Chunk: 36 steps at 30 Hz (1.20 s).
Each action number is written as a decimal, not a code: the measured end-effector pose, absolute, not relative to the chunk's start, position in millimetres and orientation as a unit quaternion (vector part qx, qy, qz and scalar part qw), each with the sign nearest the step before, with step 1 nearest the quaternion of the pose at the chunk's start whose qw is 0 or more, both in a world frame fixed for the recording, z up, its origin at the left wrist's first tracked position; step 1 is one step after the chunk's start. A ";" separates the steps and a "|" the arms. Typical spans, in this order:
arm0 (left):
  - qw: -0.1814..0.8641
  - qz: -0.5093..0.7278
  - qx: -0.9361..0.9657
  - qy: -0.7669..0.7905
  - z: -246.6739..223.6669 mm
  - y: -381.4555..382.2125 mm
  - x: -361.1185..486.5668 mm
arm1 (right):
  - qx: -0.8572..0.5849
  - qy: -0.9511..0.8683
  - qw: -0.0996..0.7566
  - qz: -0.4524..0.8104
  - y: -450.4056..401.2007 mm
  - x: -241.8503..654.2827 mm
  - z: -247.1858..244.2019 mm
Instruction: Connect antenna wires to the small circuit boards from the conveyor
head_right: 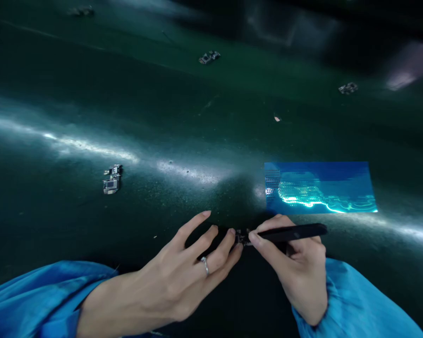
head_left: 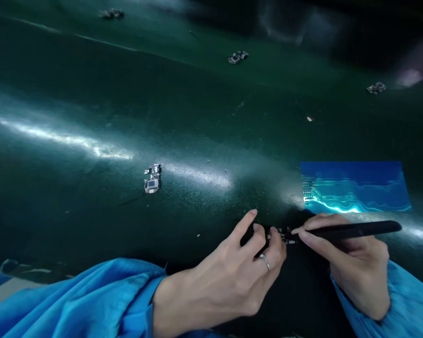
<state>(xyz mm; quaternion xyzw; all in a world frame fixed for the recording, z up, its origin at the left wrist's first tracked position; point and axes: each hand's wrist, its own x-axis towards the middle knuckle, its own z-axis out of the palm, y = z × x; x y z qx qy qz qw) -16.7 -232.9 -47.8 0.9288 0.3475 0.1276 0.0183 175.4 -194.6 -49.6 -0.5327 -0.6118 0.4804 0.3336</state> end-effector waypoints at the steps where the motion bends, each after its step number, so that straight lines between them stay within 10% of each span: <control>1: 0.018 0.127 0.929 0.348 -48.0 -232.9 -16.6 | -0.530 -0.614 0.336 0.478 -194.4 175.4 -49.7; 36: -0.106 0.108 0.913 0.379 -40.7 -96.9 -10.5 | -0.623 -0.451 0.469 0.435 -147.6 238.8 -71.4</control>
